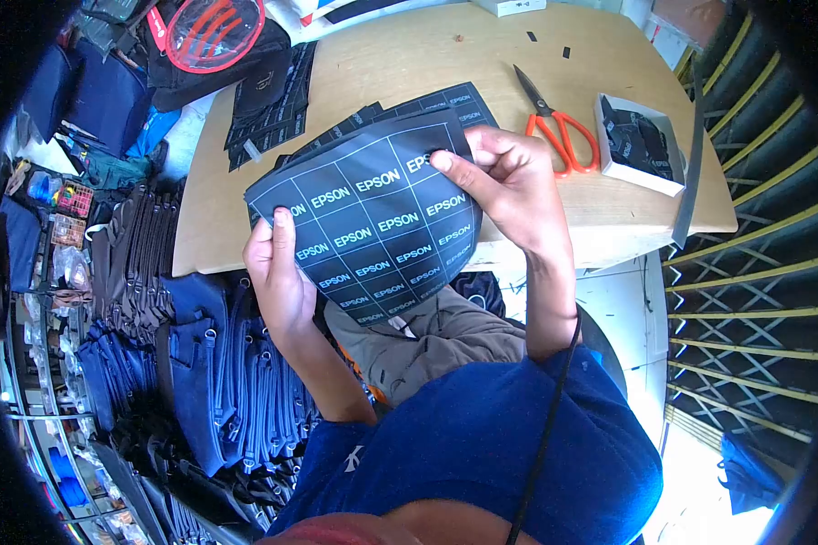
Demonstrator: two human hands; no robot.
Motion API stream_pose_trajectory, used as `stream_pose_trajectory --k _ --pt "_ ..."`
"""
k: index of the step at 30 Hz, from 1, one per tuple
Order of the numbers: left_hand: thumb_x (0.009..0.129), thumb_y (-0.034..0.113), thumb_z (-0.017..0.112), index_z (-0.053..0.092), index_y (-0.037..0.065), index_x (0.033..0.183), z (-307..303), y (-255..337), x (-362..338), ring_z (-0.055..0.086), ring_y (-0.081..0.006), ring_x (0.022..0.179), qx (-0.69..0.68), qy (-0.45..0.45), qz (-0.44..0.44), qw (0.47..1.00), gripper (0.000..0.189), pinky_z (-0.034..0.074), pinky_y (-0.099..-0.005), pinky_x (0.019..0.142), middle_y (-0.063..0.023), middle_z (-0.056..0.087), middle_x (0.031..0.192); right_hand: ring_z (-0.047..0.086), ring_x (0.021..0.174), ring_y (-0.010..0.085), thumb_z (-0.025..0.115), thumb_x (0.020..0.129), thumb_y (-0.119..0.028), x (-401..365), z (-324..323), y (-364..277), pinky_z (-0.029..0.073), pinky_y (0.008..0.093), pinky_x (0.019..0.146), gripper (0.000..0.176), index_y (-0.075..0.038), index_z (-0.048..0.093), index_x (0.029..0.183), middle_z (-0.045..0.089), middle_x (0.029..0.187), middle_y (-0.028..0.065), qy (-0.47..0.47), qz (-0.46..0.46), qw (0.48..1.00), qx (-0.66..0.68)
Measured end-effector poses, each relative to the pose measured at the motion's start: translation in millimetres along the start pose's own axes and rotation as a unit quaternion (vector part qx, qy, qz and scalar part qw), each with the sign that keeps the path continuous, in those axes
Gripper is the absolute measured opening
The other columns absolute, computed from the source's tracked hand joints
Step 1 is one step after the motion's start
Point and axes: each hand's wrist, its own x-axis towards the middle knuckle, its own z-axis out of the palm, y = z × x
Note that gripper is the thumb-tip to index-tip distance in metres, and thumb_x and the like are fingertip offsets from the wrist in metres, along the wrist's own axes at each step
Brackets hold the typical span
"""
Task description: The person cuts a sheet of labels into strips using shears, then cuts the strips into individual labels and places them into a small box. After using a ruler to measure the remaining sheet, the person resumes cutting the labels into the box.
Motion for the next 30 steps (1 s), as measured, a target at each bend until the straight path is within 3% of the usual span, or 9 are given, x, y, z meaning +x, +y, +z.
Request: stream_pose_trajectory --k 3,5,12,14,19,21,24,28,30 --pt "0.096 0.016 0.045 0.058 -0.002 0.102 2.6 1.9 -0.4 0.057 -0.0082 0.085 0.009 0.003 0.011 1.000 0.023 0.046 -0.0237 0.078 -0.0058 0.062 0.094 0.058 0.064 0.0043 0.062 0.084 -0.002 -1.3 1.2 -0.7 0.046 0.0175 0.054 0.008 0.003 0.063 0.090 0.065 0.074 0.0032 0.013 0.009 1.000 0.000" --pt "0.096 0.013 0.046 0.059 -0.002 0.089 9.6 5.5 -0.4 0.043 -0.0002 0.064 -0.006 0.031 0.017 0.999 0.021 0.037 -0.0160 0.059 0.0028 0.054 0.074 0.058 0.064 0.0045 0.062 0.084 -0.003 -1.2 0.0 -0.5 0.046 0.0175 0.054 0.009 0.003 0.063 0.091 0.065 0.074 0.0033 0.014 0.011 1.000 -0.006" --pt "0.097 0.014 0.044 0.059 -0.003 0.089 7.1 3.3 -0.2 0.042 -0.0002 0.065 0.009 0.036 0.025 0.999 0.024 0.036 -0.0163 0.058 0.0033 0.054 0.073 0.056 0.065 0.0027 0.062 0.085 -0.004 -1.0 -3.0 1.5 0.045 0.0171 0.055 0.006 0.001 0.063 0.084 0.063 0.073 0.0009 0.008 0.013 1.000 -0.001" --pt "0.097 0.017 0.044 0.057 -0.006 0.103 6.3 3.8 -0.8 0.056 -0.0078 0.083 -0.001 0.023 0.022 0.999 0.027 0.045 -0.0224 0.078 -0.0069 0.062 0.097 0.053 0.063 0.0010 0.062 0.085 -0.003 -1.0 -3.7 2.6 0.041 0.0167 0.054 0.006 0.000 0.062 0.081 0.058 0.070 -0.0030 0.019 -0.003 1.000 -0.002" --pt "0.095 0.010 0.048 0.058 -0.005 0.102 11.1 7.2 0.6 0.053 -0.0038 0.078 0.041 0.030 0.057 0.997 0.020 0.043 -0.0191 0.071 -0.0032 0.061 0.091 0.053 0.063 0.0023 0.063 0.084 -0.003 -2.6 -3.7 0.0 0.041 0.0173 0.056 0.005 0.002 0.064 0.086 0.061 0.072 -0.0015 0.028 -0.020 0.999 -0.027" --pt "0.092 0.007 0.052 0.060 -0.002 0.090 21.9 13.1 2.3 0.038 0.0017 0.061 0.035 0.077 0.060 0.995 0.012 0.029 -0.0153 0.054 0.0057 0.052 0.071 0.055 0.065 0.0030 0.063 0.084 -0.004 -2.8 -5.0 0.9 0.042 0.0175 0.056 0.007 0.002 0.064 0.088 0.063 0.074 -0.0001 0.028 -0.010 0.999 -0.032" --pt "0.090 0.006 0.055 0.060 -0.003 0.088 17.6 11.6 2.8 0.033 0.0023 0.058 0.045 0.078 0.067 0.994 0.011 0.024 -0.0159 0.050 0.0071 0.049 0.066 0.055 0.065 0.0034 0.063 0.085 -0.005 -2.7 -5.0 1.2 0.043 0.0174 0.058 0.008 0.002 0.064 0.090 0.064 0.074 0.0006 0.022 -0.019 0.999 -0.022" --pt "0.091 0.003 0.052 0.060 -0.007 0.101 16.8 13.5 1.2 0.055 -0.0042 0.076 0.060 0.074 0.067 0.993 0.016 0.044 -0.0184 0.070 -0.0061 0.064 0.088 0.055 0.064 0.0034 0.063 0.085 -0.005 -3.4 -6.5 2.6 0.043 0.0172 0.058 0.009 0.002 0.064 0.091 0.064 0.075 0.0013 0.016 -0.023 0.999 -0.024" --pt "0.089 0.006 0.058 0.061 -0.003 0.083 23.1 15.2 2.4 0.030 0.0026 0.055 0.041 0.111 0.075 0.990 0.011 0.021 -0.0164 0.048 0.0080 0.045 0.061 0.055 0.064 0.0033 0.063 0.085 -0.005 -3.7 -5.7 2.5 0.043 0.0171 0.058 0.009 0.002 0.064 0.091 0.064 0.075 0.0014 0.019 -0.023 0.999 -0.027"
